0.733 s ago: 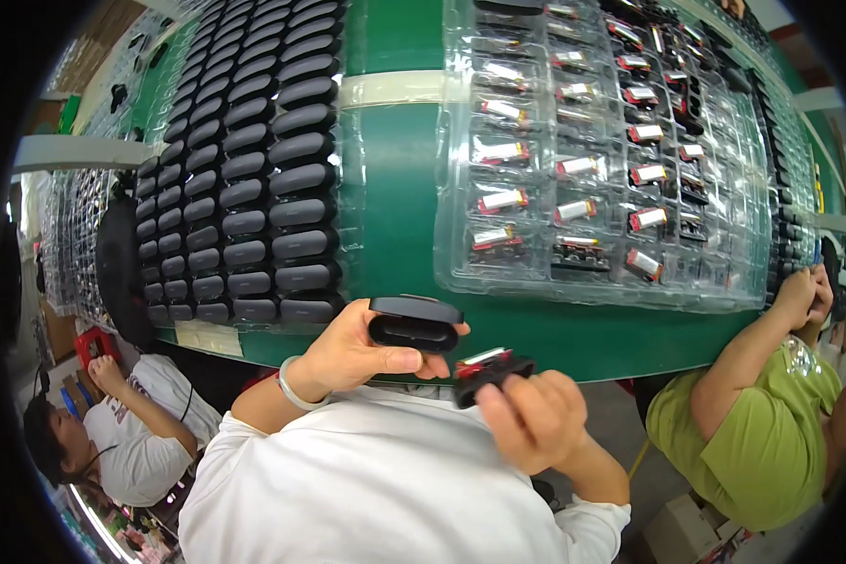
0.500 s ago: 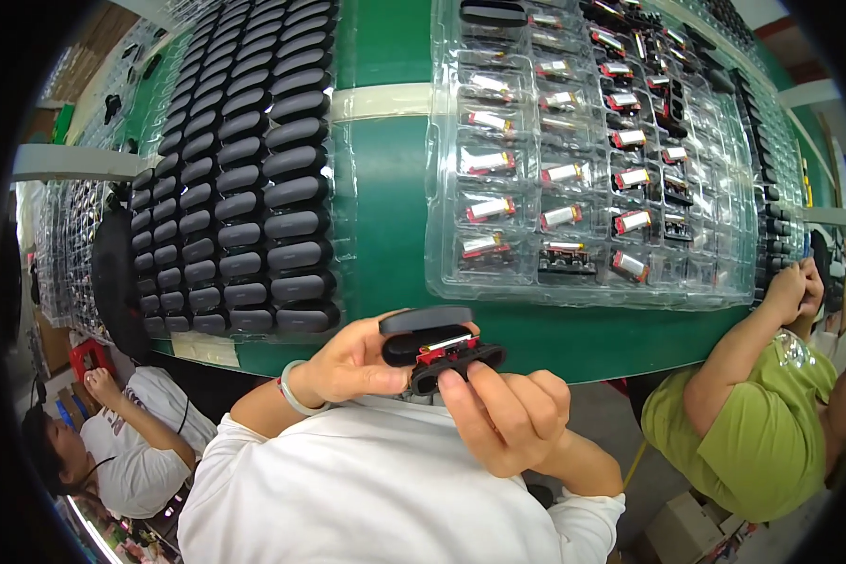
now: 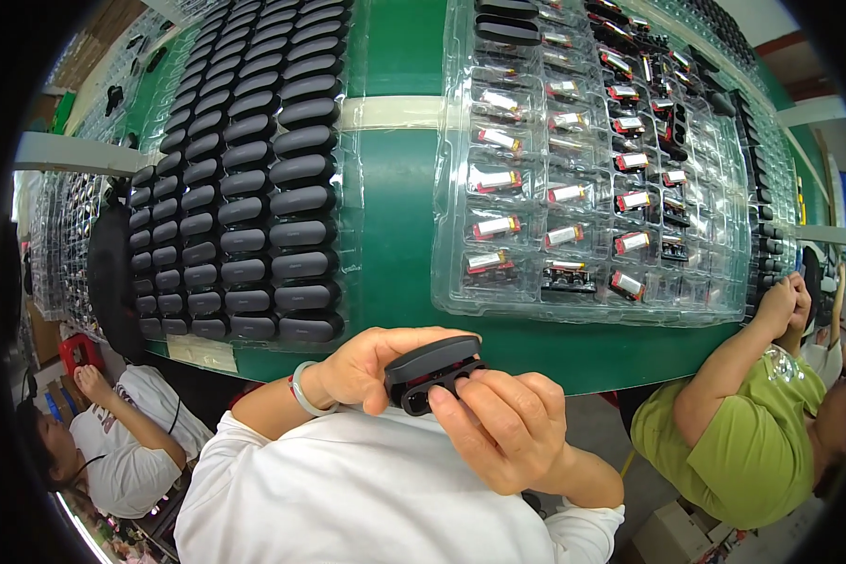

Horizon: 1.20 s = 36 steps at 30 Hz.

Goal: The person assembles earbud components by hand, placing circuit boards and earbuds into earbud cases on a production line.

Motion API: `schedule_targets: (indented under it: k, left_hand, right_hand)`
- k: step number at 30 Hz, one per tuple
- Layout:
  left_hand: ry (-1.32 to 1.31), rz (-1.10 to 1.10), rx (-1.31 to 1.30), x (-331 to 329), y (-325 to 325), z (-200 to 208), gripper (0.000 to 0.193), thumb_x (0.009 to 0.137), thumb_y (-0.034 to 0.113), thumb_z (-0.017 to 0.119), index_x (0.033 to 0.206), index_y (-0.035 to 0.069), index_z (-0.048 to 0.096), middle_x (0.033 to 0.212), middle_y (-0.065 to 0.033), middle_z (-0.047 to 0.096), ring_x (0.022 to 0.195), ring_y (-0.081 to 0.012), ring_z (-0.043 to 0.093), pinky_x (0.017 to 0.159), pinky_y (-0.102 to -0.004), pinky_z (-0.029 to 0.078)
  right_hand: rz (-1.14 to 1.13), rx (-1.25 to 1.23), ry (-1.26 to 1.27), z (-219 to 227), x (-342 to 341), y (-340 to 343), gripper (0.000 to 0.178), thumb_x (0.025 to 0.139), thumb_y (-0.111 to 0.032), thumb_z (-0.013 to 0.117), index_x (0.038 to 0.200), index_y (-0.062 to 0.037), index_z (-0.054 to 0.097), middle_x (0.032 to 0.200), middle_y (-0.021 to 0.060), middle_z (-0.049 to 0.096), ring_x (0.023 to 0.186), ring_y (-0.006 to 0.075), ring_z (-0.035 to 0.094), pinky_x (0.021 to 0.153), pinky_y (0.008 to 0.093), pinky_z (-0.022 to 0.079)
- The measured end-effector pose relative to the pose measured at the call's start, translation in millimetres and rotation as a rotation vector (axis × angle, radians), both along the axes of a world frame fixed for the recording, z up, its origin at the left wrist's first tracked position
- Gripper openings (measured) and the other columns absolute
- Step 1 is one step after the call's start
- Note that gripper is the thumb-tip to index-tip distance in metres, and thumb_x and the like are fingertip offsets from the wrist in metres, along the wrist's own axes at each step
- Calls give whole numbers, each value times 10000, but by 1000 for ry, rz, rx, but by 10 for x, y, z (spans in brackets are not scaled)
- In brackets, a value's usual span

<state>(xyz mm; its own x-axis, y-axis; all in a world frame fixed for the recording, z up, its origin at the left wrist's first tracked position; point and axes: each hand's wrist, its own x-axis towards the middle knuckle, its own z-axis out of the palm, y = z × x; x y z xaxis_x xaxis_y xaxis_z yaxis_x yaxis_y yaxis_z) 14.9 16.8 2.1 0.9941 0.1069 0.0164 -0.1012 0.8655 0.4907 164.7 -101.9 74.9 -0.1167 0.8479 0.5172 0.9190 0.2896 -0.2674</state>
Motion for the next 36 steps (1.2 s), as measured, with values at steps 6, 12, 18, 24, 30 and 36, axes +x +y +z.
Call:
schedule_targets:
  k: [6,12,18,24,30,36]
  left_hand:
    - [88,-118,-118,10,47,65,841,686,278,794,1338,-36,364,1107,-84,547,908,-151,562,786,-275,483]
    - [174,-145,-133,3,45,34,965,506,334,870,1262,-81,439,1154,-149,564,1034,-206,569,914,-302,441]
    - [72,-115,-55,-4,54,-15,860,581,267,830,1273,-56,434,1148,-101,556,1036,-167,541,935,-290,407]
    - [35,-133,-71,-9,37,-24,886,554,274,848,1269,-46,434,1146,-95,553,1043,-164,539,941,-294,406]
    - [55,-175,-60,-20,33,-36,891,553,251,852,1277,-44,423,1145,-86,547,1046,-154,532,924,-288,421]
    - [171,-205,-92,-28,43,3,961,477,278,880,1254,-70,435,1193,-143,538,1090,-211,538,978,-331,387]
  right_hand:
    - [61,-132,136,67,48,9,337,634,-64,686,970,-67,669,911,55,568,799,185,557,642,299,393]
    - [126,-172,181,76,66,47,366,601,-68,689,967,-60,674,914,57,568,800,185,554,633,296,397]
    - [117,-61,17,64,-12,20,273,682,-77,675,954,-56,675,899,60,597,802,177,577,629,290,403]
    - [114,-52,0,90,-71,-23,258,702,-80,676,958,-50,675,894,69,611,799,178,593,622,280,409]
    - [129,-163,88,197,-19,16,270,683,-77,681,953,-58,680,879,65,606,779,175,594,611,280,409]
    - [147,-247,54,308,1,90,302,641,-78,676,942,-53,674,873,65,589,752,175,589,598,283,402]
